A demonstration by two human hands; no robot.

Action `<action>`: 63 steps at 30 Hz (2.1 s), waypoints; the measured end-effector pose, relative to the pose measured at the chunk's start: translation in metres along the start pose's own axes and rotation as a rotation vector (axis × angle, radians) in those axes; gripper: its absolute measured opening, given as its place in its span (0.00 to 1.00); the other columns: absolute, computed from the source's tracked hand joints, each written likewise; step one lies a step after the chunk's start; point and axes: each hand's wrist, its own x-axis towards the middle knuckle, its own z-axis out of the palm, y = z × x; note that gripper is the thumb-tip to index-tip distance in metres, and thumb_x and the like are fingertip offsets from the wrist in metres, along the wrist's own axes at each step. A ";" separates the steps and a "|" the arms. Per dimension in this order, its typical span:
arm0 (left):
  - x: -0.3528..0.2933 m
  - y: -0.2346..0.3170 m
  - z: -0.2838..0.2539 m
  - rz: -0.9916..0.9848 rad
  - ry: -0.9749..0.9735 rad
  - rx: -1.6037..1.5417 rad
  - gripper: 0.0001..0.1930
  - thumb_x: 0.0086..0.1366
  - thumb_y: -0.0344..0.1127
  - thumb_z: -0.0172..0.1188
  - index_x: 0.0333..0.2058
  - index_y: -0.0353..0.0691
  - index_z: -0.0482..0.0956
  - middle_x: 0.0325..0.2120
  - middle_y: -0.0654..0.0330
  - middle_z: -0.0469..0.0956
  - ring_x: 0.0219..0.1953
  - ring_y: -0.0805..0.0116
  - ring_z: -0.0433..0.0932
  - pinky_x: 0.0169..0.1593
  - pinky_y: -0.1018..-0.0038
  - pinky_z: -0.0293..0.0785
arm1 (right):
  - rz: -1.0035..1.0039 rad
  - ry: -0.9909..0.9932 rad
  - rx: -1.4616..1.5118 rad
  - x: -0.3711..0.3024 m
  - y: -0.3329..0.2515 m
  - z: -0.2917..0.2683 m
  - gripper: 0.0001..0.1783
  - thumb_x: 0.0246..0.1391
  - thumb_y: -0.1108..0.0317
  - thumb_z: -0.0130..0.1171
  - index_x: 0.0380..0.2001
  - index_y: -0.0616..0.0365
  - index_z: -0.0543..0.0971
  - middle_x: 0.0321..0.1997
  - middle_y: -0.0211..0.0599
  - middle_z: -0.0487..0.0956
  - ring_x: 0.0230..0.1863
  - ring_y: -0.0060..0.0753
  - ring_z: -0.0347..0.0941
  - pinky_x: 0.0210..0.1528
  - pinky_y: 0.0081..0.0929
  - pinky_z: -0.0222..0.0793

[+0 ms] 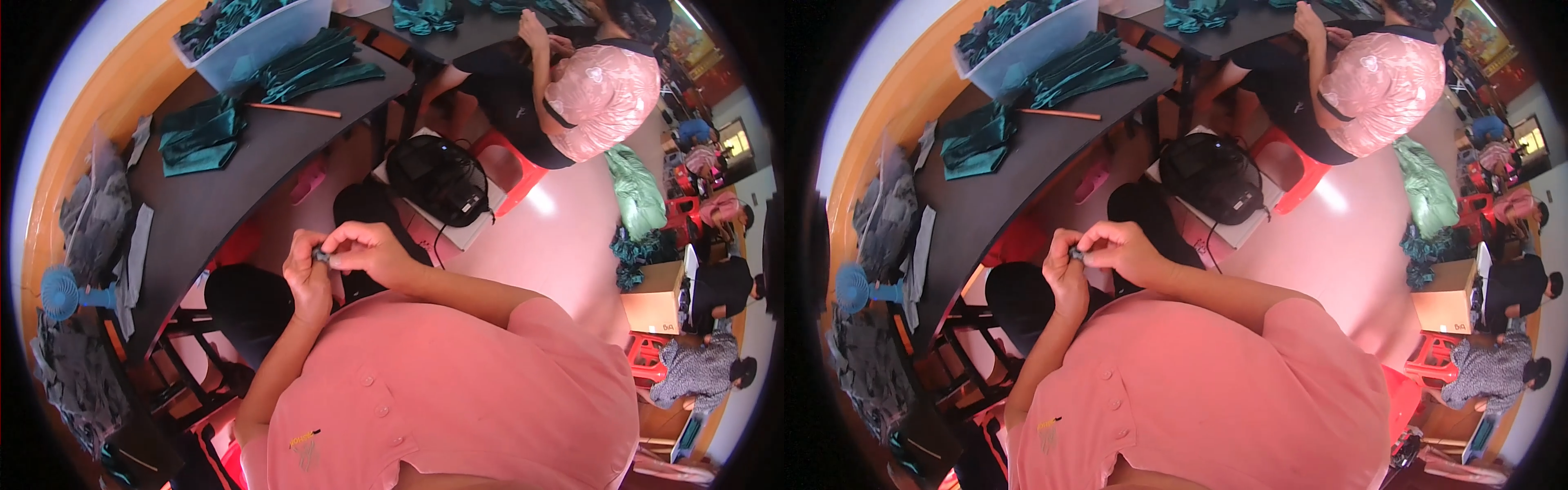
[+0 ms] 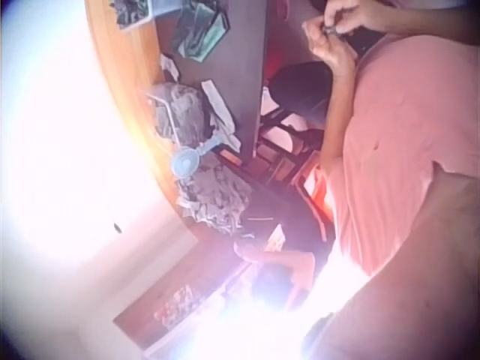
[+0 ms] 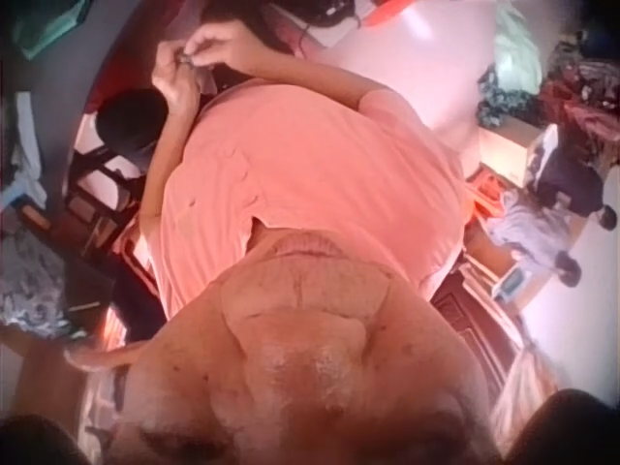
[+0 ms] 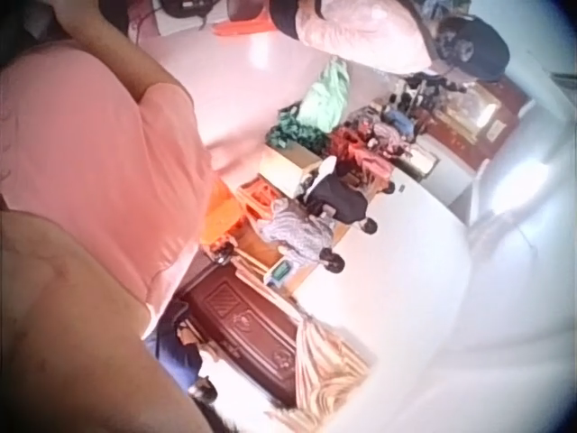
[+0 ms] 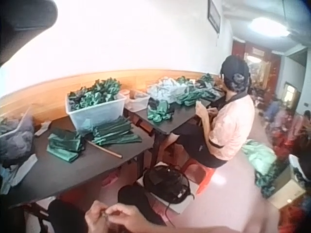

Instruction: Manually folding and manipulating small pieces of textile fabric on a workbench.

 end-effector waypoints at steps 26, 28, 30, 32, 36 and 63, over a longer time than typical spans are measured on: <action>-0.009 -0.025 -0.006 -0.155 0.023 0.028 0.16 0.50 0.13 0.43 0.35 0.33 0.76 0.31 0.58 0.70 0.34 0.68 0.71 0.39 0.76 0.68 | 0.084 -0.156 0.003 0.002 0.021 -0.004 0.21 0.50 0.76 0.62 0.49 0.60 0.73 0.34 0.33 0.76 0.36 0.19 0.73 0.38 0.20 0.69; -0.009 -0.025 -0.005 -0.190 0.100 -0.034 0.16 0.49 0.13 0.43 0.34 0.33 0.75 0.30 0.59 0.70 0.33 0.68 0.70 0.39 0.77 0.68 | 0.022 -0.106 0.027 0.001 0.022 0.004 0.22 0.50 0.77 0.62 0.50 0.60 0.73 0.36 0.34 0.76 0.36 0.20 0.73 0.38 0.20 0.69; -0.006 -0.025 -0.006 -0.154 0.155 -0.080 0.16 0.50 0.13 0.43 0.34 0.33 0.76 0.30 0.60 0.70 0.33 0.68 0.71 0.39 0.77 0.68 | -0.043 -0.051 0.050 0.000 0.019 0.007 0.22 0.50 0.77 0.61 0.50 0.60 0.72 0.38 0.34 0.76 0.37 0.20 0.73 0.38 0.20 0.69; -0.011 -0.025 -0.008 -0.210 0.128 -0.075 0.15 0.50 0.14 0.44 0.34 0.33 0.76 0.30 0.60 0.71 0.33 0.68 0.71 0.40 0.77 0.68 | 0.012 -0.145 -0.137 -0.001 0.015 0.005 0.23 0.50 0.78 0.61 0.51 0.60 0.71 0.41 0.35 0.75 0.38 0.23 0.73 0.38 0.22 0.71; -0.013 -0.030 -0.009 -0.167 0.103 -0.024 0.14 0.52 0.16 0.46 0.35 0.33 0.77 0.31 0.60 0.72 0.35 0.67 0.72 0.41 0.76 0.69 | 0.089 -0.232 0.002 0.005 0.027 0.003 0.23 0.50 0.79 0.61 0.50 0.60 0.71 0.39 0.37 0.76 0.38 0.26 0.75 0.39 0.24 0.73; -0.010 -0.006 -0.006 -0.581 0.122 -0.552 0.15 0.56 0.17 0.45 0.37 0.36 0.78 0.27 0.65 0.76 0.22 0.83 0.67 0.24 0.85 0.60 | -0.309 0.069 -0.357 0.024 0.017 -0.016 0.05 0.48 0.78 0.58 0.31 0.62 0.77 0.31 0.30 0.71 0.32 0.21 0.68 0.35 0.20 0.65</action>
